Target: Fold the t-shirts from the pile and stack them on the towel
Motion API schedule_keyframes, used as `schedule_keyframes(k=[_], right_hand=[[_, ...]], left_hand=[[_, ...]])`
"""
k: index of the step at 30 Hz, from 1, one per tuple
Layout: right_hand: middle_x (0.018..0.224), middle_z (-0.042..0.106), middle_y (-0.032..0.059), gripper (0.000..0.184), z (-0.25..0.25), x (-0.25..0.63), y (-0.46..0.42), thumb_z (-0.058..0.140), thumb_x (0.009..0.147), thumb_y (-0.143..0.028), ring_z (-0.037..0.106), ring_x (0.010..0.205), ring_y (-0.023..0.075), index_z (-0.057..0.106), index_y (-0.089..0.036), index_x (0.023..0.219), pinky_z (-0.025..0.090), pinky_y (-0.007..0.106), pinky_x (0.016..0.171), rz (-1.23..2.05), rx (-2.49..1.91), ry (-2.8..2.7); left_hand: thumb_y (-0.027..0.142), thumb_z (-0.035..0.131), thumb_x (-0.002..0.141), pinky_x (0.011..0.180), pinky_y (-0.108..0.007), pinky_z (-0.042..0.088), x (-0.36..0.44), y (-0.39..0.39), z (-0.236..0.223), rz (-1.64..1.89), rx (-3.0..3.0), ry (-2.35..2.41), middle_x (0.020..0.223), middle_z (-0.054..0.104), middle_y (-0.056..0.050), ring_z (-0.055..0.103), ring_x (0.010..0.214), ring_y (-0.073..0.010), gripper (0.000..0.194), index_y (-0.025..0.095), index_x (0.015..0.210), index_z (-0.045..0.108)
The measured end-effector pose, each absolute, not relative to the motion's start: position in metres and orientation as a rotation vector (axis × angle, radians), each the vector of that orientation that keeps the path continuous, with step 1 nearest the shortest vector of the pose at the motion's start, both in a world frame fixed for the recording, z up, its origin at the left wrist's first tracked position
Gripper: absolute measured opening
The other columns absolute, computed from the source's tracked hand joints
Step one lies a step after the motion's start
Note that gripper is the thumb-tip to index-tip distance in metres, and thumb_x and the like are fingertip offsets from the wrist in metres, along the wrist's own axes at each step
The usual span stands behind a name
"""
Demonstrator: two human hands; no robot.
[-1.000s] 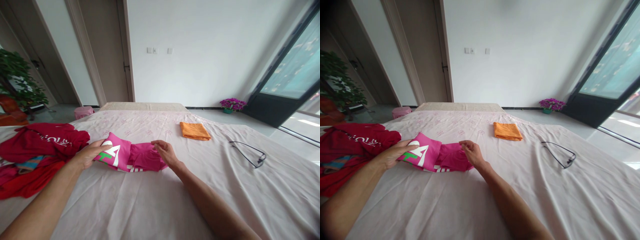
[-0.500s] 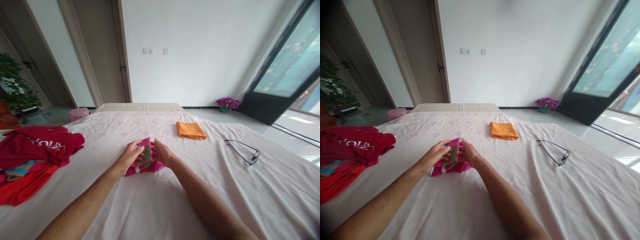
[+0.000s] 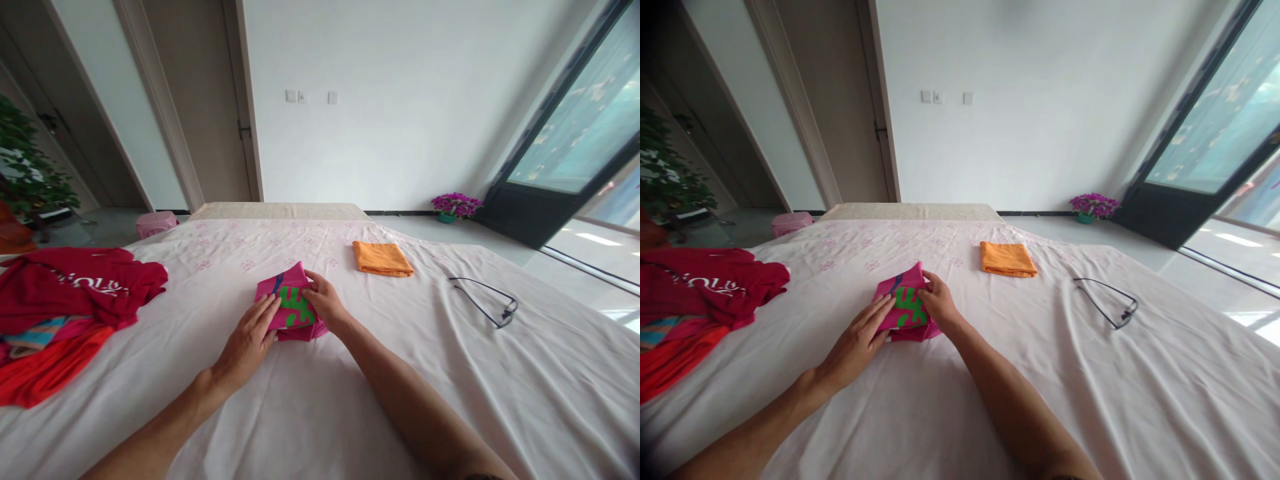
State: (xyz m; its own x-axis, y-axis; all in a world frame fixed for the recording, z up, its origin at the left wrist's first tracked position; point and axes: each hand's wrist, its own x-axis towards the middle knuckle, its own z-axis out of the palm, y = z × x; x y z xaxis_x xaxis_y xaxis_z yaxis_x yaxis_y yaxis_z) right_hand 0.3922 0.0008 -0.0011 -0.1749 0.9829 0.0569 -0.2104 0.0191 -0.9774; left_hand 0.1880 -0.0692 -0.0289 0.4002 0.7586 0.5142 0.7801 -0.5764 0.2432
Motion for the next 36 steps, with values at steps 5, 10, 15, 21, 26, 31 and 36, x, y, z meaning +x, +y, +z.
schedule_keyframes(k=[5, 10, 15, 21, 26, 31, 36], right_hand=[[0.082, 0.070, -0.0020, 0.076, 0.006, 0.415, 0.005, 0.056, 0.062, -0.013, 0.063, 0.064, 0.0139, 0.051, -0.021, 0.137, 0.052, 0.025, 0.062, 1.393, -0.973, -1.184], [0.081, 0.067, -0.0027, 0.072, -0.001, 0.433, 0.010, 0.052, 0.064, -0.012, 0.059, 0.060, 0.0118, 0.055, -0.023, 0.135, 0.048, 0.022, 0.056, 1.290, -1.145, -1.308], [0.102, 0.070, 0.0020, 0.054, -0.013, 0.436, 0.011, 0.055, 0.080, -0.020, 0.064, 0.085, 0.0175, 0.059, -0.025, 0.134, 0.052, 0.031, 0.079, 0.787, -1.375, -1.667], [0.110, 0.072, 0.0058, 0.054, -0.009, 0.437, 0.008, 0.054, 0.080, -0.014, 0.066, 0.098, 0.0220, 0.060, -0.022, 0.132, 0.050, 0.033, 0.088, 0.614, -1.527, -1.875], [0.129, 0.062, 0.0119, 0.044, 0.009, 0.436, -0.002, 0.049, 0.092, -0.026, 0.064, 0.106, 0.0265, 0.058, -0.025, 0.136, 0.048, 0.039, 0.092, 0.281, -1.713, -1.973], [0.152, 0.044, 0.0111, 0.049, 0.019, 0.406, -0.015, 0.037, 0.099, -0.024, 0.037, 0.141, 0.0271, 0.044, -0.020, 0.147, 0.029, 0.045, 0.115, 0.005, -1.473, -2.125], [0.156, 0.038, 0.0131, 0.052, -0.005, 0.392, -0.012, 0.036, 0.102, -0.035, 0.028, 0.147, 0.0267, 0.039, -0.016, 0.150, 0.018, 0.047, 0.120, 0.051, -1.470, -2.270]], left_hand=[[0.002, 0.033, 0.092, 0.114, -0.045, 0.042, 0.196, -0.067, -0.023, -0.840, -2.609, -1.247, 0.149, 0.050, -0.011, 0.044, 0.140, -0.0211, 0.065, 0.025, 0.153, 0.034], [0.000, 0.033, 0.091, 0.115, -0.045, 0.042, 0.206, -0.072, -0.026, -0.703, -2.634, -1.153, 0.150, 0.049, -0.013, 0.045, 0.140, -0.0226, 0.061, 0.019, 0.148, 0.043], [0.003, 0.034, 0.093, 0.112, -0.049, 0.044, 0.209, -0.074, -0.032, -0.654, -2.626, -1.150, 0.147, 0.052, -0.013, 0.046, 0.139, -0.0259, 0.056, 0.022, 0.143, 0.051], [0.003, 0.039, 0.090, 0.112, -0.049, 0.044, 0.207, -0.080, -0.033, -0.680, -2.706, -1.112, 0.147, 0.052, -0.012, 0.044, 0.140, -0.0257, 0.057, 0.024, 0.141, 0.053], [0.012, 0.042, 0.092, 0.109, -0.040, 0.048, 0.206, -0.083, -0.007, -0.913, -2.810, -1.294, 0.132, 0.066, -0.005, 0.058, 0.127, -0.0200, 0.045, 0.026, 0.128, 0.065], [0.018, 0.033, 0.095, 0.111, -0.040, 0.044, 0.217, -0.044, 0.014, -1.206, -2.596, -1.639, 0.132, 0.066, -0.009, 0.058, 0.126, -0.0200, 0.045, 0.017, 0.127, 0.064], [0.021, 0.040, 0.093, 0.115, -0.049, 0.036, 0.235, -0.008, -0.020, -0.970, -2.383, -1.692, 0.137, 0.060, -0.019, 0.048, 0.136, -0.0280, 0.043, 0.009, 0.131, 0.059]])
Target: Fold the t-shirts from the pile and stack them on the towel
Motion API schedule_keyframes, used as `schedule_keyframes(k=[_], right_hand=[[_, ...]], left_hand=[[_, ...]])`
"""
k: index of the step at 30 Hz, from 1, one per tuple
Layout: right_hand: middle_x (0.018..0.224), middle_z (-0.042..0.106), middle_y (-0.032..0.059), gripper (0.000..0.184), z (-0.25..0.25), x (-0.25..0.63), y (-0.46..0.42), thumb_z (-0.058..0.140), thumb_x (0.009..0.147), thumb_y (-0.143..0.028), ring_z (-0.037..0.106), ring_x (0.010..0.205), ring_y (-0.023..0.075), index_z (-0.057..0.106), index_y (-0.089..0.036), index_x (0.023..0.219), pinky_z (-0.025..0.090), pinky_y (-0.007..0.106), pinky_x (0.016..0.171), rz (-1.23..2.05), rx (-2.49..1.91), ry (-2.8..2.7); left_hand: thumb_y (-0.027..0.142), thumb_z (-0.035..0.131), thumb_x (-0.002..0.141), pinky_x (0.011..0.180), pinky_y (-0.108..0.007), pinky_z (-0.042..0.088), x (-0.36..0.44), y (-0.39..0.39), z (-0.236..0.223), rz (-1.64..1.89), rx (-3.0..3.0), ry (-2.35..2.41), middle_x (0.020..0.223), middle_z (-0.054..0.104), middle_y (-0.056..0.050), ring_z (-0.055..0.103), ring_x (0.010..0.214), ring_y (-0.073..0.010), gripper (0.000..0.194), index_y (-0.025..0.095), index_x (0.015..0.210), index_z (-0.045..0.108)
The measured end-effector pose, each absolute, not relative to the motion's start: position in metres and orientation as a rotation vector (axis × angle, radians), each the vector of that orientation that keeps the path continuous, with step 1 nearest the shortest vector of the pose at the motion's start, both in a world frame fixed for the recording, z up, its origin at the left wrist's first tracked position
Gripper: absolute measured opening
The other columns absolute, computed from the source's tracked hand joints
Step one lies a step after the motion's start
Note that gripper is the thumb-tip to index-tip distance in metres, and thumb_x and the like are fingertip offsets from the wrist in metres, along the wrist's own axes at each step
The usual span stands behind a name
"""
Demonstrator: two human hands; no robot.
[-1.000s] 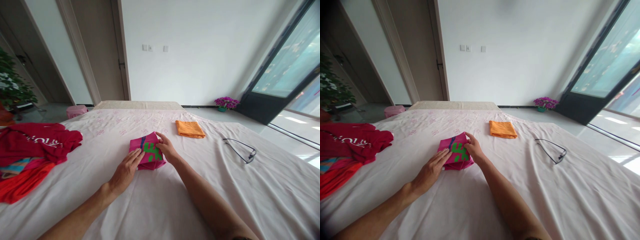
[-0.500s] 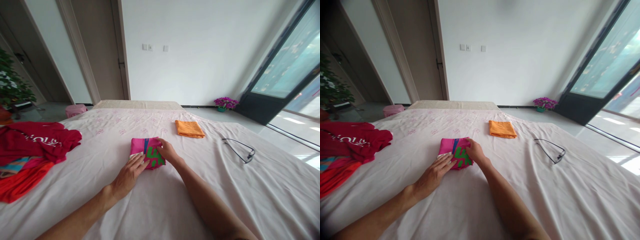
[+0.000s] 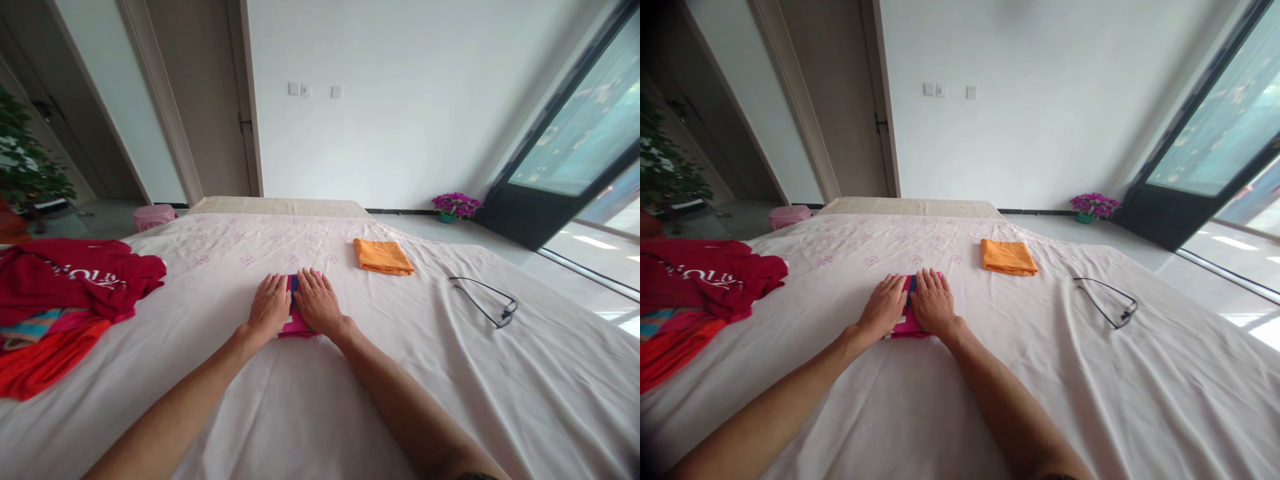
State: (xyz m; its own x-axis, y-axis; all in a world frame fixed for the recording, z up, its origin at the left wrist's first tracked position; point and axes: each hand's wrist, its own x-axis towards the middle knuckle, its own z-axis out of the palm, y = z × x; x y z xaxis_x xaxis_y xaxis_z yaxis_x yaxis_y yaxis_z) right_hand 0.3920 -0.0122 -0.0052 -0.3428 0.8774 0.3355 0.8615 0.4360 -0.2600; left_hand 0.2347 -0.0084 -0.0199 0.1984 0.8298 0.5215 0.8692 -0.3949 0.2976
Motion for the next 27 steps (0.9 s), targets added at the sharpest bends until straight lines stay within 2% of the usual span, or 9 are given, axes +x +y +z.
schedule_keyframes(k=[6, 16, 19, 22, 25, 27], right_hand=[[0.158, 0.035, 0.0128, 0.059, -0.023, 0.407, -0.007, 0.037, 0.102, -0.048, 0.029, 0.147, 0.0272, 0.036, -0.019, 0.152, 0.024, 0.049, 0.118, 0.118, -1.548, -2.326], [0.160, 0.031, 0.0101, 0.053, -0.018, 0.412, -0.005, 0.035, 0.104, -0.046, 0.024, 0.149, 0.0242, 0.033, -0.028, 0.153, 0.025, 0.053, 0.116, 0.130, -1.596, -2.417], [0.161, 0.028, 0.0091, 0.053, -0.017, 0.416, -0.004, 0.029, 0.105, -0.044, 0.020, 0.150, 0.0228, 0.028, -0.027, 0.155, 0.023, 0.051, 0.118, 0.187, -1.570, -2.468], [0.162, 0.026, 0.0086, 0.055, -0.015, 0.419, -0.006, 0.025, 0.106, -0.046, 0.018, 0.150, 0.0224, 0.026, -0.023, 0.156, 0.021, 0.048, 0.119, 0.247, -1.551, -2.477], [0.161, 0.029, 0.0081, 0.051, -0.012, 0.419, -0.010, 0.029, 0.105, -0.042, 0.019, 0.150, 0.0230, 0.034, -0.025, 0.153, 0.023, 0.047, 0.118, 0.216, -1.535, -2.491], [0.160, 0.032, 0.0073, 0.046, -0.011, 0.418, -0.013, 0.034, 0.105, -0.040, 0.021, 0.149, 0.0238, 0.042, -0.026, 0.148, 0.024, 0.048, 0.118, 0.180, -1.510, -2.502]], left_hand=[[0.037, 0.040, 0.096, 0.113, -0.051, 0.034, 0.229, -0.011, -0.046, -0.725, -2.365, -1.705, 0.145, 0.052, -0.021, 0.042, 0.139, -0.0323, 0.051, 0.012, 0.138, 0.053], [0.046, 0.036, 0.098, 0.113, -0.052, 0.032, 0.194, -0.021, -0.052, -0.632, -2.471, -1.744, 0.157, 0.036, -0.021, 0.040, 0.142, -0.0318, 0.060, 0.015, 0.149, 0.041], [0.046, 0.038, 0.098, 0.114, -0.053, 0.032, 0.183, -0.027, -0.055, -0.673, -2.505, -1.714, 0.155, 0.039, -0.019, 0.039, 0.142, -0.0311, 0.059, 0.018, 0.150, 0.040], [0.041, 0.041, 0.098, 0.115, -0.049, 0.033, 0.179, -0.037, -0.049, -0.818, -2.455, -1.619, 0.152, 0.044, -0.017, 0.039, 0.142, -0.0302, 0.053, 0.017, 0.145, 0.047], [0.035, 0.042, 0.098, 0.116, -0.045, 0.033, 0.183, -0.050, -0.036, -0.948, -2.466, -1.393, 0.145, 0.052, -0.014, 0.040, 0.140, -0.0281, 0.042, 0.018, 0.133, 0.059], [0.037, 0.047, 0.097, 0.112, -0.044, 0.037, 0.189, -0.058, -0.028, -0.938, -2.549, -1.212, 0.136, 0.059, -0.012, 0.048, 0.132, -0.0266, 0.039, 0.021, 0.129, 0.062]])
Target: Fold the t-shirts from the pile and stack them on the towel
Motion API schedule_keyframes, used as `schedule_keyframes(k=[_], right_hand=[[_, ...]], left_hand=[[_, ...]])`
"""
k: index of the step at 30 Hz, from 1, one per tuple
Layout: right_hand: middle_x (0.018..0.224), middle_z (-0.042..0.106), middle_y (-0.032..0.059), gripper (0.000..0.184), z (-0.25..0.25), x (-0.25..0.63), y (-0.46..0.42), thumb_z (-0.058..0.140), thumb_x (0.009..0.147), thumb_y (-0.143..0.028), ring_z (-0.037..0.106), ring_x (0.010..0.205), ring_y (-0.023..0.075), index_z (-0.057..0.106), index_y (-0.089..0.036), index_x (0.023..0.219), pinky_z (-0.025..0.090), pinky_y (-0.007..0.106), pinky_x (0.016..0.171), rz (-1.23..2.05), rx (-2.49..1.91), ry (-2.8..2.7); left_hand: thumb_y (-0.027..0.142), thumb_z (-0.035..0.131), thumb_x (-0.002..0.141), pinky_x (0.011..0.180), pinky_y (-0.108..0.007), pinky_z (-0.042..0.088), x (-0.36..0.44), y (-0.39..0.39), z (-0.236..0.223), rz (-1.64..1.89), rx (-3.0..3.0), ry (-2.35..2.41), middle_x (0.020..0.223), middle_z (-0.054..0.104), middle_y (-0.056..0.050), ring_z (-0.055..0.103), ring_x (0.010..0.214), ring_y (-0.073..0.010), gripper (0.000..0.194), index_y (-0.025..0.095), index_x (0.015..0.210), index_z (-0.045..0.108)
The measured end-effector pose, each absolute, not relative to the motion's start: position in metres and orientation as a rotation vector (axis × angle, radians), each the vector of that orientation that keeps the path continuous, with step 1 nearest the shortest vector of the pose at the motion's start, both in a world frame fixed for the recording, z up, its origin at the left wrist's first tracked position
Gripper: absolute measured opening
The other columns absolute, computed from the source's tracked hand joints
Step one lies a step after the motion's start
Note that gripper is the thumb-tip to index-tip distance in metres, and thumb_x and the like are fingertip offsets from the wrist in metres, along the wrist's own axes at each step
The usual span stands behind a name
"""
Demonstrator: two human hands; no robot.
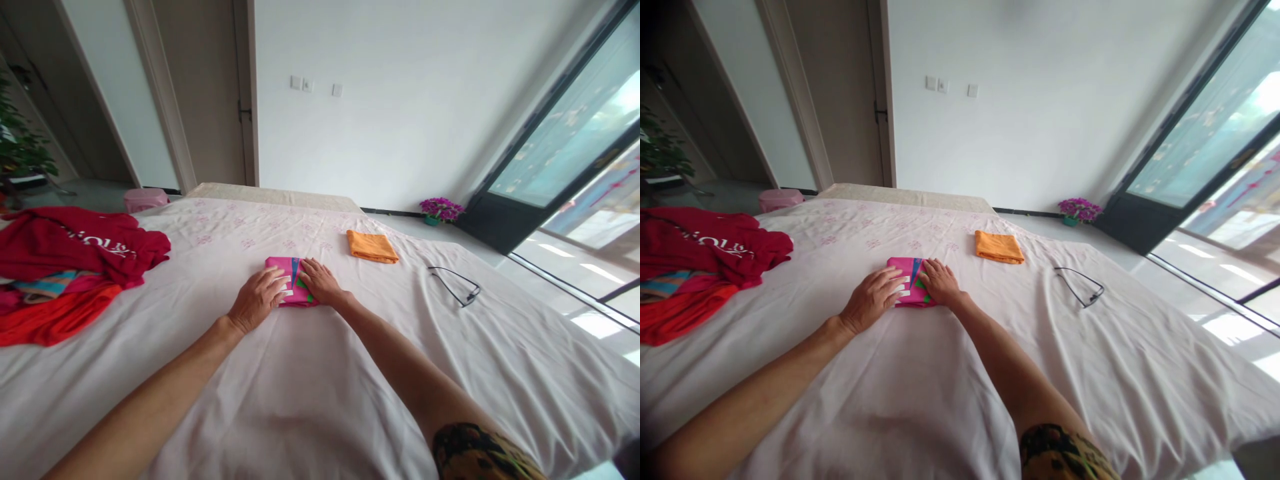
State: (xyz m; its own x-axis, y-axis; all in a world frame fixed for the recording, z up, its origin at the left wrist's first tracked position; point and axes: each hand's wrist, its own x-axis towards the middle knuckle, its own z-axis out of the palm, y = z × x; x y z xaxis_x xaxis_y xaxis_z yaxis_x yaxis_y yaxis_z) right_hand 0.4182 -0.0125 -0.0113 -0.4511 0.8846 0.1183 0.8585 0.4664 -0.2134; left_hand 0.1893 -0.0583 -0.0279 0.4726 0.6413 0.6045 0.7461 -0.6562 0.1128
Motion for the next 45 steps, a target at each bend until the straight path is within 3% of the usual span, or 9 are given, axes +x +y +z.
schedule_keyframes(k=[6, 12, 18, 21, 24, 28, 35, 40, 45], right_hand=[[0.145, 0.051, 0.0113, 0.044, -0.021, 0.418, -0.010, 0.036, 0.103, -0.037, 0.044, 0.135, 0.0226, 0.046, -0.020, 0.143, 0.034, 0.040, 0.112, 0.143, -1.418, -2.312], [0.119, 0.066, 0.0094, 0.033, -0.016, 0.430, -0.022, 0.041, 0.098, -0.034, 0.059, 0.112, 0.0219, 0.058, -0.020, 0.123, 0.043, 0.037, 0.101, 0.226, -1.123, -2.122], [0.109, 0.065, 0.0069, 0.020, 0.001, 0.442, -0.060, 0.054, 0.075, -0.018, 0.059, 0.104, 0.0232, 0.064, -0.023, 0.092, 0.045, 0.040, 0.094, 0.189, -0.720, -2.305], [0.120, 0.063, 0.0063, 0.028, -0.001, 0.445, -0.070, 0.059, 0.069, -0.013, 0.056, 0.112, 0.0248, 0.066, -0.024, 0.094, 0.041, 0.043, 0.100, 0.125, -0.745, -2.415], [0.128, 0.062, 0.0059, 0.022, -0.005, 0.445, -0.071, 0.064, 0.076, -0.014, 0.054, 0.117, 0.0241, 0.068, -0.024, 0.094, 0.040, 0.042, 0.102, 0.057, -0.843, -2.397], [0.122, 0.066, 0.0052, 0.007, -0.008, 0.441, -0.067, 0.065, 0.089, -0.023, 0.057, 0.111, 0.0212, 0.071, -0.024, 0.092, 0.043, 0.039, 0.098, 0.030, -0.915, -2.369], [0.109, 0.068, 0.0036, 0.005, -0.012, 0.432, -0.063, 0.071, 0.086, -0.025, 0.060, 0.097, 0.0188, 0.068, -0.023, 0.083, 0.045, 0.033, 0.089, 0.074, -1.071, -2.311], [0.089, 0.065, 0.0015, 0.011, -0.012, 0.424, -0.064, 0.068, 0.081, -0.015, 0.058, 0.085, 0.0178, 0.060, -0.022, 0.084, 0.044, 0.030, 0.080, 0.072, -1.239, -2.204], [0.096, 0.065, 0.0026, 0.028, -0.013, 0.421, -0.065, 0.066, 0.080, -0.017, 0.058, 0.090, 0.0197, 0.056, -0.022, 0.106, 0.043, 0.031, 0.081, 0.098, -1.305, -2.106]], left_hand=[[0.035, 0.068, 0.086, 0.094, -0.041, 0.048, 0.200, -0.064, -0.024, -0.860, -2.613, -1.128, 0.107, 0.067, -0.008, 0.059, 0.103, -0.0240, 0.028, 0.022, 0.111, 0.068], [0.026, 0.060, 0.091, 0.093, -0.035, 0.049, 0.199, -0.050, -0.032, -0.978, -2.701, -1.193, 0.103, 0.069, -0.005, 0.062, 0.101, -0.0198, 0.020, 0.024, 0.109, 0.070], [0.033, 0.052, 0.096, 0.089, -0.031, 0.049, 0.203, -0.050, -0.031, -1.039, -2.677, -1.409, 0.099, 0.070, -0.004, 0.062, 0.098, -0.0183, 0.022, 0.025, 0.106, 0.070], [0.029, 0.053, 0.095, 0.088, -0.030, 0.048, 0.205, -0.051, -0.031, -1.031, -2.639, -1.464, 0.098, 0.070, -0.003, 0.062, 0.099, -0.0180, 0.020, 0.026, 0.105, 0.070], [0.024, 0.054, 0.093, 0.085, -0.030, 0.049, 0.207, -0.052, -0.029, -1.016, -2.605, -1.483, 0.096, 0.069, -0.002, 0.062, 0.097, -0.0183, 0.019, 0.025, 0.104, 0.069], [0.020, 0.055, 0.091, 0.084, -0.029, 0.049, 0.207, -0.052, -0.027, -1.011, -2.602, -1.472, 0.096, 0.070, -0.001, 0.063, 0.096, -0.0183, 0.018, 0.025, 0.102, 0.069], [0.018, 0.056, 0.090, 0.084, -0.030, 0.050, 0.208, -0.054, -0.028, -1.044, -2.569, -1.433, 0.097, 0.070, -0.002, 0.063, 0.095, -0.0181, 0.018, 0.023, 0.104, 0.068], [0.020, 0.053, 0.093, 0.086, -0.029, 0.051, 0.209, -0.054, -0.025, -1.119, -2.544, -1.285, 0.096, 0.069, -0.004, 0.063, 0.095, -0.0170, 0.017, 0.022, 0.101, 0.068], [0.020, 0.054, 0.093, 0.088, -0.031, 0.051, 0.210, -0.057, -0.023, -1.103, -2.558, -1.129, 0.095, 0.066, -0.004, 0.062, 0.095, -0.0179, 0.016, 0.022, 0.103, 0.067]])
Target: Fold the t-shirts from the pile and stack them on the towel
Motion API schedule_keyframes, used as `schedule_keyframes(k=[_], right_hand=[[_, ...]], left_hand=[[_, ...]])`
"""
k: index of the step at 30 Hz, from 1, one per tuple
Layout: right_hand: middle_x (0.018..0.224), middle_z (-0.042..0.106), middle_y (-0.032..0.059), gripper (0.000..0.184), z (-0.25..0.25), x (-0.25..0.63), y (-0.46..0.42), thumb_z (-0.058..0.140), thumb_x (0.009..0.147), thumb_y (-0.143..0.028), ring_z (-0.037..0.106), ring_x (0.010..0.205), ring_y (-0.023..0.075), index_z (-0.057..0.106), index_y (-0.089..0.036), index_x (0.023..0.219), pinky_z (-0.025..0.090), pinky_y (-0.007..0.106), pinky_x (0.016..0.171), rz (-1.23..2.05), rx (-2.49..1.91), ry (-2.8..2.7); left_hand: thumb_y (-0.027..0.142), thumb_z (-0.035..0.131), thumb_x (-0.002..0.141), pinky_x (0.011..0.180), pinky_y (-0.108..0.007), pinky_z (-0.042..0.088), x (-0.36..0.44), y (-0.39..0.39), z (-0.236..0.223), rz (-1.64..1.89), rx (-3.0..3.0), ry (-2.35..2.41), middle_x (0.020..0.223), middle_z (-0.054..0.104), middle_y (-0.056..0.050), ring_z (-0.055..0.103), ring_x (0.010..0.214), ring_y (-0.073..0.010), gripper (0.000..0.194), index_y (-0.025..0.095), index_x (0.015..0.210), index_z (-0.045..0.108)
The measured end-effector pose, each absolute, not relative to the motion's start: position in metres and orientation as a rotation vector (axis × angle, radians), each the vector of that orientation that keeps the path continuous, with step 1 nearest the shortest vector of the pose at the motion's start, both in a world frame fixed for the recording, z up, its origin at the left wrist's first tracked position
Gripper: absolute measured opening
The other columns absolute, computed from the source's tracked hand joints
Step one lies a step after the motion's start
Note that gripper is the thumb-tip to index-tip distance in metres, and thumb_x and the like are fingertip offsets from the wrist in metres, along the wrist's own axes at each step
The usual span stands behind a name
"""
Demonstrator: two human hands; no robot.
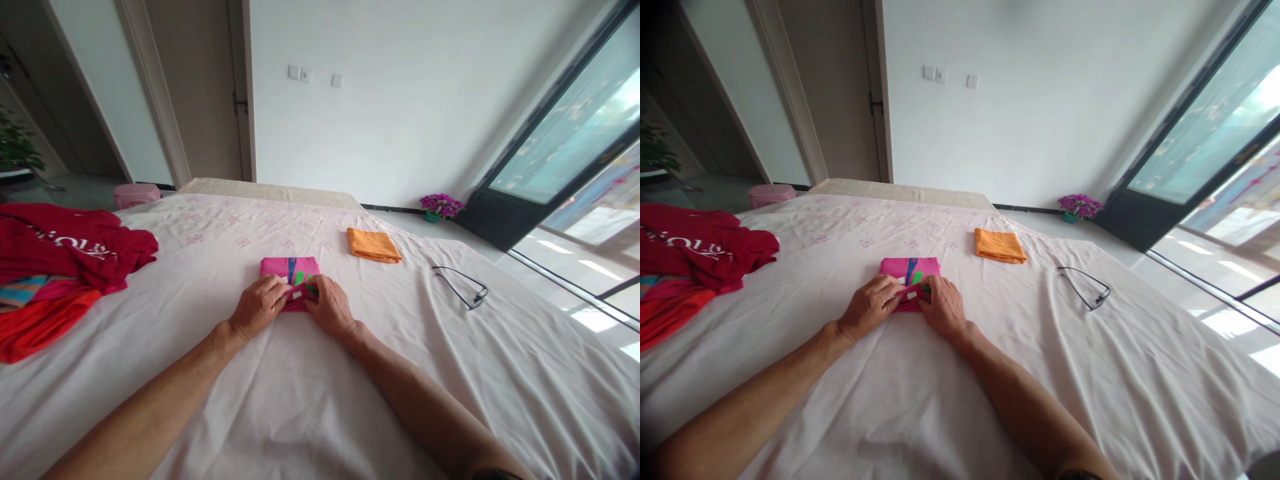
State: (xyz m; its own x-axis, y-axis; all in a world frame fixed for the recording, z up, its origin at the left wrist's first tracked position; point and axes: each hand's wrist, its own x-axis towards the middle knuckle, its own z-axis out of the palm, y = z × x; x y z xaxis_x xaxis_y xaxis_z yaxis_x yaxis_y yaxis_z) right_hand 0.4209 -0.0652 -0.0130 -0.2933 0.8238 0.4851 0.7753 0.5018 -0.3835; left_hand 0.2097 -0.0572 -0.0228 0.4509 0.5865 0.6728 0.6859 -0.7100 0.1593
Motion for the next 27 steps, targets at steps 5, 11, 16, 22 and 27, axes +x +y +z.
schedule_keyframes(k=[5, 11, 16, 22, 27], right_hand=[[0.099, 0.064, 0.0052, 0.028, -0.010, 0.422, -0.063, 0.064, 0.081, -0.017, 0.054, 0.094, 0.0228, 0.060, -0.023, 0.108, 0.041, 0.034, 0.082, -0.029, -1.329, -2.193], [0.096, 0.064, 0.0056, 0.025, -0.007, 0.432, -0.065, 0.056, 0.078, -0.007, 0.054, 0.093, 0.0216, 0.067, -0.024, 0.093, 0.041, 0.032, 0.081, -0.018, -1.249, -2.405], [0.098, 0.068, 0.0028, 0.033, 0.013, 0.451, -0.065, 0.053, 0.075, -0.008, 0.059, 0.094, 0.0197, 0.070, -0.024, 0.097, 0.044, 0.030, 0.085, 0.265, -1.238, -2.369], [0.139, 0.055, 0.0150, 0.045, 0.027, 0.425, -0.037, 0.036, 0.096, -0.019, 0.048, 0.131, 0.0242, 0.051, -0.012, 0.138, 0.038, 0.038, 0.108, 0.158, -1.375, -2.188], [0.155, 0.039, 0.0136, 0.054, -0.006, 0.390, -0.028, 0.033, 0.103, -0.041, 0.029, 0.146, 0.0249, 0.035, -0.017, 0.151, 0.027, 0.045, 0.118, 0.175, -1.506, -2.190]], left_hand=[[0.023, 0.062, 0.088, 0.094, -0.036, 0.049, 0.210, -0.062, -0.021, -0.967, -2.666, -1.038, 0.100, 0.064, -0.006, 0.060, 0.098, -0.0212, 0.021, 0.022, 0.108, 0.064], [0.020, 0.059, 0.088, 0.094, -0.037, 0.048, 0.204, -0.069, -0.018, -0.851, -2.830, -1.107, 0.097, 0.065, -0.005, 0.059, 0.103, -0.0216, 0.012, 0.023, 0.098, 0.066], [0.031, 0.042, 0.099, 0.094, -0.033, 0.049, 0.205, -0.074, 0.000, -1.107, -2.849, -1.364, 0.096, 0.069, -0.004, 0.063, 0.098, -0.0180, 0.029, 0.022, 0.091, 0.068], [0.030, 0.038, 0.099, 0.111, -0.044, 0.039, 0.243, -0.050, 0.002, -0.998, -2.564, -1.607, 0.134, 0.061, -0.017, 0.051, 0.131, -0.0274, 0.038, 0.011, 0.121, 0.063], [0.023, 0.044, 0.093, 0.116, -0.053, 0.029, 0.261, -0.041, -0.034, -0.727, -2.440, -1.668, 0.147, 0.050, -0.019, 0.040, 0.141, -0.0329, 0.049, 0.012, 0.141, 0.048]])
